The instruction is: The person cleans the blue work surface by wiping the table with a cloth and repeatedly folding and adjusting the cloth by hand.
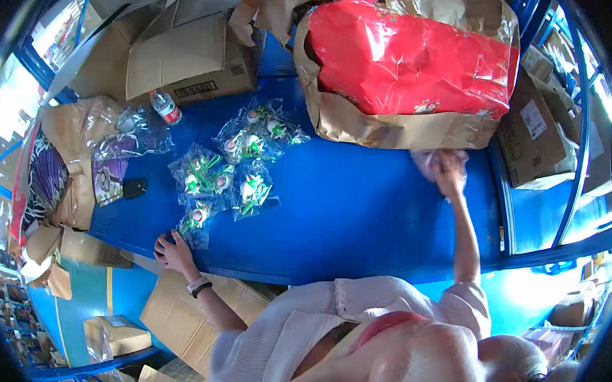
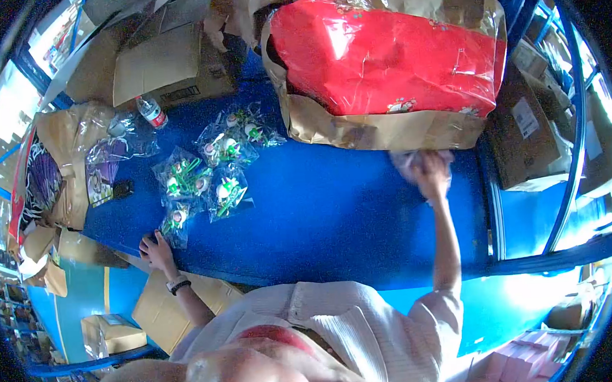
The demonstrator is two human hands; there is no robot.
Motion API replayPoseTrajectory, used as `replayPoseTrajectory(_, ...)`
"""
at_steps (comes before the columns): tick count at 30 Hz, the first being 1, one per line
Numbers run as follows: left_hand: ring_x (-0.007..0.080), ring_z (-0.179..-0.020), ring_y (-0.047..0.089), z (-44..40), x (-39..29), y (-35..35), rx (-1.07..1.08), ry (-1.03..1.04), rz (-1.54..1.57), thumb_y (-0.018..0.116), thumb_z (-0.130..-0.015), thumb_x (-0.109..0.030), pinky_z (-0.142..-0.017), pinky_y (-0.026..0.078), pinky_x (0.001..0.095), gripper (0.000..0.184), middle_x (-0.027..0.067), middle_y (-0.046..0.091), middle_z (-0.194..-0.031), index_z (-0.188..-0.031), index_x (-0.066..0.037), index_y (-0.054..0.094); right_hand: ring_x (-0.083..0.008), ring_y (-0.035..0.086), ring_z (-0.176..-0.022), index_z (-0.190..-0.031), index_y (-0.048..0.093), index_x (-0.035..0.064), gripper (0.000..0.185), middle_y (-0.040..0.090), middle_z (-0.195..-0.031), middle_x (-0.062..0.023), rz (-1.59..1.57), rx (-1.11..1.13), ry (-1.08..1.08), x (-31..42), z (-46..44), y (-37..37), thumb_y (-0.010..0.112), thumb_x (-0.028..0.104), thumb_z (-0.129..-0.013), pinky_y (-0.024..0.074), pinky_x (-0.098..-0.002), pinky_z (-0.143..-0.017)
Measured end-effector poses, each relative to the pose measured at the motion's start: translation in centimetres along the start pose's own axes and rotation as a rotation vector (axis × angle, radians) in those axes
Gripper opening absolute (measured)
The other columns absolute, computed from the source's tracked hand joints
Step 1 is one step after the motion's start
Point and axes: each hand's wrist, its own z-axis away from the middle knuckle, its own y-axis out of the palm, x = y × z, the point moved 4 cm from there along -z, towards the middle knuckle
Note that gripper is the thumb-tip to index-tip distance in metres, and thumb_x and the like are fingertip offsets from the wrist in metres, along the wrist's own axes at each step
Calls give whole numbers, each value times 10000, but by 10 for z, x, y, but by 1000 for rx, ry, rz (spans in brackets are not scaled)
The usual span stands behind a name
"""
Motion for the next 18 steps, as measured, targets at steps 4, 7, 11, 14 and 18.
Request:
replayPoseTrajectory(4, 400, -1237, 365, 0, 2, 5, 0, 19, -11, 467, -882, -565, -873, 403, 595, 446, 33, 460, -1298, -1158, -218, 518, -318, 527, -1139, -1255, 559, 100, 541, 562, -1266, -117, 131, 30, 282, -109, 18, 18, 473, 446, -849, 395, -412, -977)
replayPoseTrajectory(7, 401, -1236, 363, -3, 5, 3, -8, 37, -23, 467, -882, -567, -874, 404, 593, 446, 33, 462, -1297, -1155, -219, 521, -330, 501, -1167, -1297, 517, 112, 578, 518, -1317, -117, 293, 75, 337, -160, 32, 18, 433, 478, -858, 385, -436, -984)
replayPoseTrajectory(11, 402, -1235, 359, -1, 2, 1, -4, 30, 24, 466, -882, -569, -880, 394, 597, 448, 35, 460, -1299, -1148, -214, 526, -346, 467, -1204, -1352, 461, 129, 627, 459, -1385, -117, 507, 110, 382, -184, 29, 30, 380, 522, -871, 372, -467, -993)
replayPoseTrajectory(14, 402, -1235, 357, 0, 3, -1, -1, 20, 18, 465, -882, -570, -880, 390, 603, 451, 37, 461, -1297, -1150, -212, 524, -361, 435, -1221, -1384, 418, 153, 615, 437, -1390, -136, 454, 137, 517, -147, 46, 26, 405, 496, -874, 346, -511, -1008)
replayPoseTrajectory(18, 409, -1223, 363, 2, -2, -1, -1, 40, 23, 460, -883, -570, -886, 385, 605, 454, 53, 465, -1286, -1142, -203, 522, -384, 400, -1230, -1378, 428, 161, 595, 389, -1413, -135, 296, 135, 237, -22, 72, -1, 479, 427, -848, 313, -544, -1023)
